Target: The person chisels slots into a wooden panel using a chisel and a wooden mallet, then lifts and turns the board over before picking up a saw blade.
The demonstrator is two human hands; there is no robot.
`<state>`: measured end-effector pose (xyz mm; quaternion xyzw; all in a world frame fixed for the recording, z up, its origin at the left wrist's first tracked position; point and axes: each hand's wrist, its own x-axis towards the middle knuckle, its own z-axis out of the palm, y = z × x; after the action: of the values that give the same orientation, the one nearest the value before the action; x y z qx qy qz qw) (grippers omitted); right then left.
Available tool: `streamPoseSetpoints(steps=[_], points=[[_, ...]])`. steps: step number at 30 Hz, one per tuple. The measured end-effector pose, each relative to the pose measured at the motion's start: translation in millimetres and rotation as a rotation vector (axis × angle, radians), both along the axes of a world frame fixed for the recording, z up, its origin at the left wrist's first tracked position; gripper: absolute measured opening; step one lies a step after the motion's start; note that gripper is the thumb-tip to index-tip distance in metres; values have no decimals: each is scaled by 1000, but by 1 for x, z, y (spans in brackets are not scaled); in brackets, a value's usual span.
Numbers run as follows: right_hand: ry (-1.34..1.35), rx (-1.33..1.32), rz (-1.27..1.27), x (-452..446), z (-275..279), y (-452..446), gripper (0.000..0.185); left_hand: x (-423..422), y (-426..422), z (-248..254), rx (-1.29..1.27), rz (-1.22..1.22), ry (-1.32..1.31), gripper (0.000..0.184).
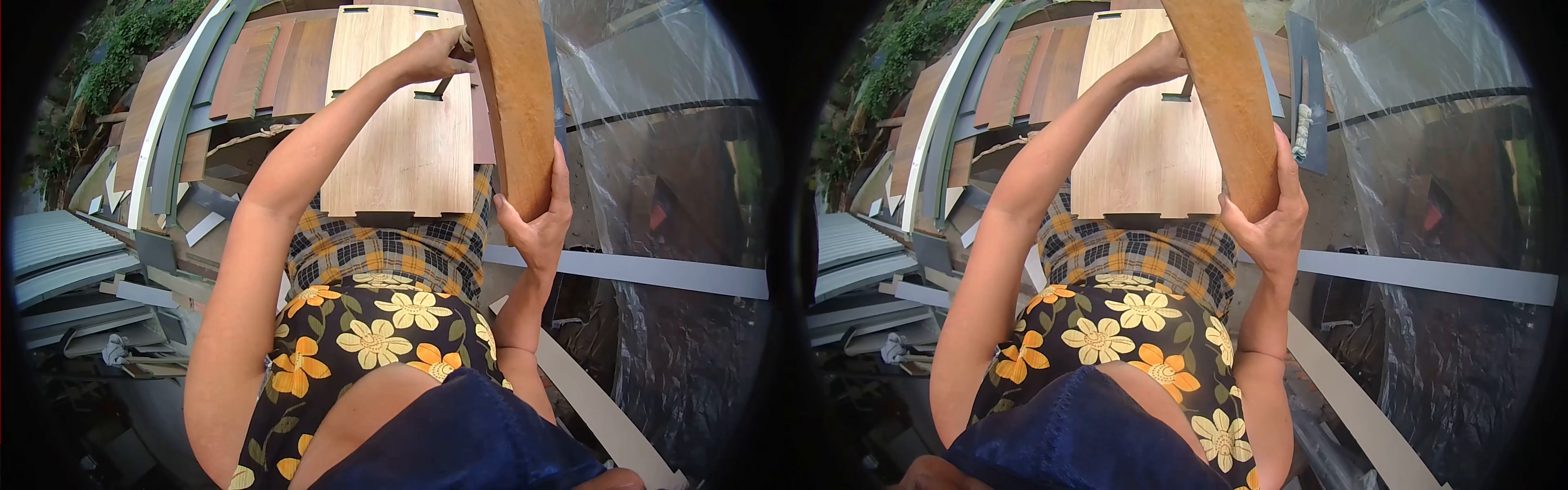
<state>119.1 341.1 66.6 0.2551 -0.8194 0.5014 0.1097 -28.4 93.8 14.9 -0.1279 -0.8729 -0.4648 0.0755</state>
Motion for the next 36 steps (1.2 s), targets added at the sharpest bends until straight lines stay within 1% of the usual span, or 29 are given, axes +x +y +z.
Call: streamPoseSetpoints(steps=[1, 4, 8, 10, 13, 14, 17, 19, 23, 25, 29, 32, 35, 36], points=[[8, 0, 1, 0, 0, 0, 88, 7, 3, 4, -42, -8, 8, 34], [-24, -4, 7, 1, 0, -1, 88, 10, 5, -3, -34, -91, 15, 30], [-26, 9, 12, 2, 0, -3, 87, 9, 3, -15, 2, -123, 25, 26], [-55, 14, 16, 3, 0, -2, 87, 9, 3, -14, 27, -91, 41, 25], [-118, 24, 5, 3, 0, -2, 92, 5, 6, -18, 79, -24, 83, 25], [-103, 28, 13, 3, 1, -3, 92, 2, 6, -19, 97, -2, 104, 24], [-77, 40, 27, 5, 0, -2, 92, 6, 0, -18, 33, -118, 46, 25], [-75, 45, 30, 6, -1, -1, 92, 11, -6, -15, -8, -136, 1, 25], [-73, 56, 39, 4, -4, 1, 92, 26, -10, -5, -41, -42, 27, 21], [-83, 59, 40, 3, -5, 1, 92, 30, -12, -4, 13, -43, 8, 20], [-78, 42, 27, 4, -4, -2, 92, 33, -10, -3, 122, -82, 13, 20], [-100, 41, 19, 4, -4, -1, 91, 36, -6, 1, 87, -65, -43, 21], [-87, 37, 12, 4, -3, -2, 90, 35, -4, -4, 113, -70, 10, 24], [-72, 31, 8, 3, -3, -2, 88, 36, -3, -2, 95, -69, -11, 26]])
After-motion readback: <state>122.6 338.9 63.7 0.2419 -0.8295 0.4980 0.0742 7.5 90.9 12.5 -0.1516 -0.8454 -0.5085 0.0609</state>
